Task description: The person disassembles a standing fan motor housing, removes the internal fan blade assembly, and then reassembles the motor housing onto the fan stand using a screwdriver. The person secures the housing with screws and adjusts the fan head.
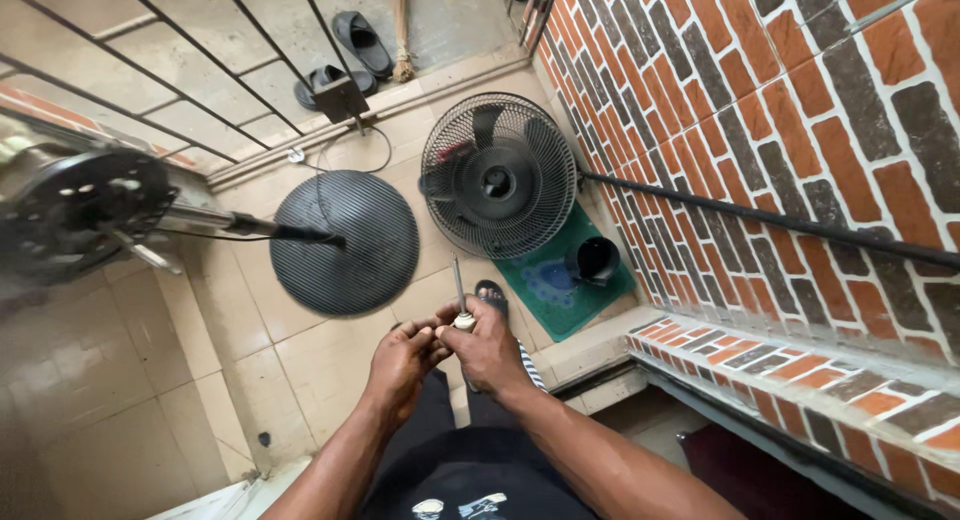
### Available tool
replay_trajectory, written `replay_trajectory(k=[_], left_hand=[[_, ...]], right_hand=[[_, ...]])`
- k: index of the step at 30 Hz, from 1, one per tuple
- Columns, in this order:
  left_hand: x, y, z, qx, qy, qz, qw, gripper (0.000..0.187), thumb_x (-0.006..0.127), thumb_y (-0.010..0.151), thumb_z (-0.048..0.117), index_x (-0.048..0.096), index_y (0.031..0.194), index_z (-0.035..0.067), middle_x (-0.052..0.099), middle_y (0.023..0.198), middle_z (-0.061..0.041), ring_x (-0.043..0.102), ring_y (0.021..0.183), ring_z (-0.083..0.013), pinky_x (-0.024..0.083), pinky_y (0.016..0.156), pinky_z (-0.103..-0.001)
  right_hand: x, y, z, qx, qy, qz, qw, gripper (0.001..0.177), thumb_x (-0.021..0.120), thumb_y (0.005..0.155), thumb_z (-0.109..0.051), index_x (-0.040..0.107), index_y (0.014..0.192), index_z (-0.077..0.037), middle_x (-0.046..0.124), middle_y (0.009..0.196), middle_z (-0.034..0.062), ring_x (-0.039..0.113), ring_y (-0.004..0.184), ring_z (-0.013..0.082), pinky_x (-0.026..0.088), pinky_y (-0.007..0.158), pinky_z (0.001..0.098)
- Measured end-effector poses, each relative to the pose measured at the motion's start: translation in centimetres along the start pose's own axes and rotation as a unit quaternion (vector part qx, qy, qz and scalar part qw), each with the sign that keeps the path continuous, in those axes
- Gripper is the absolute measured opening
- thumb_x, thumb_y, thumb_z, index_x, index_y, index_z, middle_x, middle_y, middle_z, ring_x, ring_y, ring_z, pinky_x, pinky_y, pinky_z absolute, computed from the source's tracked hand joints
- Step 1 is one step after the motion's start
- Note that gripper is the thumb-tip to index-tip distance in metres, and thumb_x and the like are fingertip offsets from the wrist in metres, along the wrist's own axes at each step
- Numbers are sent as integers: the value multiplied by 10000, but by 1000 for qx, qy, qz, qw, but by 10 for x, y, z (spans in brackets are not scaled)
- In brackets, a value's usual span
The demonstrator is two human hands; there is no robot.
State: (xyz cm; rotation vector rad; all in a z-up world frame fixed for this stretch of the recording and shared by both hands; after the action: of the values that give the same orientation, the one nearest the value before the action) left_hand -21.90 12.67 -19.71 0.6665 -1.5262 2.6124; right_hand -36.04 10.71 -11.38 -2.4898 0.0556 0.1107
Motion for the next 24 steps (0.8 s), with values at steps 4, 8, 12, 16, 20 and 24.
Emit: replay_trajectory(k=[4, 8, 12, 16, 20, 24], left_hand=[[31, 38, -19, -15, -10, 20, 1000, 236, 481, 1014, 32, 609, 1194, -51, 725, 1011, -127, 711, 859, -178, 610, 823, -292], [47, 81, -41, -25, 12, 15, 1000, 237, 482, 1012, 44, 617, 1187, -41, 726, 971, -134, 701, 801, -183, 602, 764, -302], [44, 125, -54, -38, 57, 28, 997, 244, 495, 1026, 105, 664, 1145, -26, 661, 823, -85, 620, 670, -160, 548, 621, -282], [36, 164, -58, -58, 69, 70, 994, 233, 531, 1019, 148, 680, 1112, -5, 575, 726, -32, 541, 600, -128, 453, 519, -261], [14, 209, -57, -63, 90, 97, 989, 241, 594, 1010, 213, 680, 1083, 0, 483, 685, 0, 478, 564, -111, 378, 473, -256], [1, 255, -64, -86, 119, 111, 983, 260, 587, 1001, 253, 687, 1084, 28, 475, 676, 5, 457, 550, -103, 352, 460, -249]], right_hand=[[-40, 34, 27, 0, 56, 9, 998, 206, 699, 856, -106, 687, 1033, -3, 709, 872, 50, 681, 766, 100, 566, 691, 256], [-87, 72, 66, 24, 45, 48, 998, 208, 712, 859, -110, 689, 1032, 3, 675, 761, 29, 621, 660, 94, 508, 603, 259], [-133, 112, 127, 99, 43, 84, 991, 209, 717, 874, -126, 710, 1052, -19, 574, 670, 30, 488, 566, 98, 381, 518, 277], [-177, 163, 188, 82, -57, 146, 984, 184, 749, 824, -161, 738, 967, -46, 626, 660, 28, 535, 549, 111, 429, 516, 289], [-214, 223, 263, 60, -140, 187, 970, 188, 778, 809, -215, 752, 878, -43, 688, 716, 64, 629, 629, 172, 495, 620, 326], [-245, 269, 354, 197, -232, 210, 929, 246, 792, 818, -315, 777, 889, -80, 752, 820, 145, 716, 773, 286, 535, 754, 386]])
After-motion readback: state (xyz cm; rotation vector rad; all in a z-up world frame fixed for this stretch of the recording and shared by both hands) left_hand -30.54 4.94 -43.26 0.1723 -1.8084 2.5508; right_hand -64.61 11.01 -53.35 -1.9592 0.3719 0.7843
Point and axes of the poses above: each hand's wrist, its own y-axis towards the middle knuckle, its own x-axis out of the palm, z = x × y, the point moved 6 cm from there along y, towards the middle knuckle
